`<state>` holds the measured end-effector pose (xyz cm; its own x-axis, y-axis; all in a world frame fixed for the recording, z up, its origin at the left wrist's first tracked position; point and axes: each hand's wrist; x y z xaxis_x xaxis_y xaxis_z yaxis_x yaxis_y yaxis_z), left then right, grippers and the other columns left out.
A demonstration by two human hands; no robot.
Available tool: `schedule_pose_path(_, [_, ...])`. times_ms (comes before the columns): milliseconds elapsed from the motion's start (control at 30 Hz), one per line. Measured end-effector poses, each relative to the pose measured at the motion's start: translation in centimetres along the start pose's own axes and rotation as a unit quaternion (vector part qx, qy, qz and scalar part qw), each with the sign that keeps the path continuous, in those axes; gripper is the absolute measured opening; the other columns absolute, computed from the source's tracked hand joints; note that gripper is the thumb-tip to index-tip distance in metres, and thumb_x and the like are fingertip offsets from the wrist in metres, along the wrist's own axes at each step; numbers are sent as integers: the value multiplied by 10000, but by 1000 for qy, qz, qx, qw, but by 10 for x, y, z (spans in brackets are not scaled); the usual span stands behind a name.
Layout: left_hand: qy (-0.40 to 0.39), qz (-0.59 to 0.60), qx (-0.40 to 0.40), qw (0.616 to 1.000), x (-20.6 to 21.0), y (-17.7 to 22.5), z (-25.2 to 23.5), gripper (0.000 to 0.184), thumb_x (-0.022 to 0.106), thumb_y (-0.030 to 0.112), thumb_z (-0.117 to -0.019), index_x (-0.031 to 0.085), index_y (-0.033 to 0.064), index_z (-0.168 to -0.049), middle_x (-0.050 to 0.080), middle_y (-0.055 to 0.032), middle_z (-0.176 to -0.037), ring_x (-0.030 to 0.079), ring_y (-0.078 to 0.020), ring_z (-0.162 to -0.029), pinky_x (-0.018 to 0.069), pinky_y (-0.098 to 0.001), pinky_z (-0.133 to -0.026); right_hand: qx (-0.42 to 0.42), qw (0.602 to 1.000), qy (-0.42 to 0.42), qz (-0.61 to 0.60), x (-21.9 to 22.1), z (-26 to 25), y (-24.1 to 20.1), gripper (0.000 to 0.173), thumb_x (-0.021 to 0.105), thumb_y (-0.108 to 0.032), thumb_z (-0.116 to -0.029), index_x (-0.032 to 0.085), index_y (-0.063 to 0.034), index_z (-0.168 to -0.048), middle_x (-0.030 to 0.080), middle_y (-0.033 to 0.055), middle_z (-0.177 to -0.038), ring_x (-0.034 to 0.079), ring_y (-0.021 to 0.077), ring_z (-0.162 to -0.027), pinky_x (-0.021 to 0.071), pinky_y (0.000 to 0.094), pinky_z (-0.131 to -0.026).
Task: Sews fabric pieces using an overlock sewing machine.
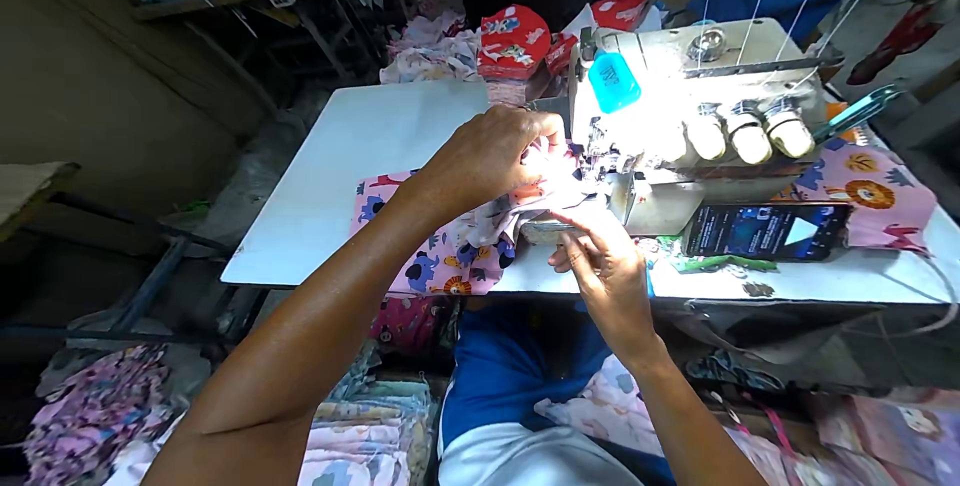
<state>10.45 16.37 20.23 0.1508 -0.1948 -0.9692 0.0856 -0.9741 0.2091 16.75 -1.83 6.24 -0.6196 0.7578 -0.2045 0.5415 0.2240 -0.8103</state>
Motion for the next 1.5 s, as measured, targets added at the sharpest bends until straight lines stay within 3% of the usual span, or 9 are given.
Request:
schedule_pose_path(133, [5, -3, 26, 1000, 1, -1, 4, 136, 686, 197, -933, 699, 75, -992, 641, -77, -888, 602, -202, -810, 457, -374, -716, -81, 978, 74, 179, -9, -24, 3, 177, 651, -98, -983, 748, -52, -1125, 647, 147, -1007, 596, 153, -691, 497, 277, -590])
schedule_pose_path(300, [-2, -4, 23, 1000, 1, 2, 6, 96, 685, 160, -942, 683, 77, -992, 651, -73, -912, 620, -202, -829, 487, -368, -741, -123, 965, 62, 225, -7, -47, 11, 207, 664, -191, -1002, 734, -48, -1134, 654, 165, -1024, 584, 207, -642, 475, 352, -545])
schedule_pose_path(533, [-19, -20, 30, 999, 1, 1, 10, 190, 696, 182, -945, 716, 72, -1099, 655, -119, -977, 632, -250, -847, 505, -405, -735, -162, 961, 47, 220, -9, -46, 16, 134, 664, -131, -988, 747, -36, -1033, 696, 145, -932, 667, 236, -765, 531, 349, -648])
schedule_pose_path(633, [-25, -33, 27, 999, 2, 0, 11, 192, 675, 202, -969, 720, 92, -1119, 631, -117, -986, 627, -267, -854, 500, -431, -717, -172, 965, 27, 195, -11, -46, 17, 134, 644, -119, -1000, 738, -25, -1017, 671, 109, -870, 592, 173, -672, 482, 298, -601])
schedule_pose_path(967, [16, -45, 52, 997, 5, -1, 10, 127, 720, 156, -919, 685, 38, -948, 635, -109, -867, 618, -249, -809, 478, -387, -735, -125, 977, -36, 171, -21, -53, 14, 125, 675, -89, -970, 763, -35, -1041, 696, 154, -1122, 697, 233, -953, 571, 365, -799])
schedule_pose_path(1133, [10, -32, 58, 998, 2, 5, 14, 136, 754, 166, -902, 707, 39, -907, 627, -97, -847, 614, -225, -803, 482, -359, -751, -88, 985, -12, 146, -23, -55, 11, 113, 697, -115, -961, 749, -64, -1047, 679, 63, -874, 548, 111, -626, 460, 275, -575])
schedule_pose_path(1267, [31, -18, 39, 999, 6, 6, 15, 195, 726, 214, -921, 663, 36, -874, 603, -79, -797, 592, -196, -751, 465, -344, -699, -80, 987, 9, 139, -22, -54, 12, 106, 710, -122, -949, 743, -70, -1035, 637, 38, -791, 498, 87, -571, 425, 239, -526])
schedule_pose_path(1400, [47, -33, 23, 998, 13, 6, 13, 239, 689, 229, -933, 695, 17, -1043, 656, -111, -840, 623, -232, -774, 481, -379, -723, -69, 988, 21, 138, -20, -52, 13, 140, 705, -135, -955, 701, -64, -1075, 557, 14, -681, 441, 85, -503, 374, 232, -463])
schedule_pose_path(1500, [52, -25, 47, 997, 18, 2, 10, 193, 660, 188, -935, 732, 16, -886, 649, -121, -790, 619, -243, -753, 457, -383, -695, -72, 986, 23, 151, -20, -51, 9, 231, 689, -124, -963, 667, -43, -1178, 622, 42, -802, 478, 98, -544, 404, 248, -482])
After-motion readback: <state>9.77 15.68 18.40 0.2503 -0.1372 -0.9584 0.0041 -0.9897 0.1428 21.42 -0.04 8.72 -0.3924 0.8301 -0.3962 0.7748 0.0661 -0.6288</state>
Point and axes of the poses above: each hand's wrist, its own z-axis away from the middle knuckle, its own x-axis out of the palm, y = z × x
